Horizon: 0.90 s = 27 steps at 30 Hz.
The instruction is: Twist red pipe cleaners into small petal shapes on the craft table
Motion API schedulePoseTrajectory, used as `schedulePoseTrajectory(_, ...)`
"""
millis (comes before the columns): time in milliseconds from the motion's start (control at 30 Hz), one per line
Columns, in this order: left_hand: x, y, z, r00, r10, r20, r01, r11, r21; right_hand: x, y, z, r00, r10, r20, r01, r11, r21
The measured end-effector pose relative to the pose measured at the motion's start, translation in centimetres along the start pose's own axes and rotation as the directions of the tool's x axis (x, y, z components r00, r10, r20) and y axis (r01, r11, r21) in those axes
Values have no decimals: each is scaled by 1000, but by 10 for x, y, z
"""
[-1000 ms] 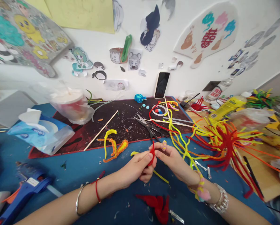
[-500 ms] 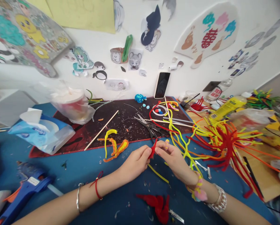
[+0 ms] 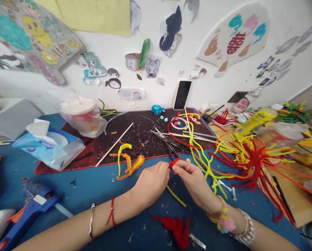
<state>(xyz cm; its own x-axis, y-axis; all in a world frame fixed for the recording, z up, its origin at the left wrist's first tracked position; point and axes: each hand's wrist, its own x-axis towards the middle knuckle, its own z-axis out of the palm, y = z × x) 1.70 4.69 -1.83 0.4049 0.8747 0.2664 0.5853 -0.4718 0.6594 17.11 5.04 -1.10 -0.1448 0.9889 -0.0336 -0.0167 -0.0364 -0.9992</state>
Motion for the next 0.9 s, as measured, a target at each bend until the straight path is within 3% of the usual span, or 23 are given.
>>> schedulePoseTrajectory(533, 5, 12, -12, 996, -54, 78, 72, 962, -263, 5, 1, -10, 984, 76, 158, -99, 984, 146)
schedulePoseTrajectory(700, 9, 10, -13, 969, -117, 217, 202, 881, -427, 8, 5, -10, 991, 48, 128, -68, 985, 157)
schedulePoseTrajectory(800, 9, 10, -13, 980, -86, 182, 129, 961, -245, 8, 7, -8, 994, 79, 74, -90, 981, 174)
schedulePoseTrajectory(900, 7, 7, -12, 992, 23, 124, -46, 982, 183, 8, 9, -6, 994, 105, 42, -111, 975, 190)
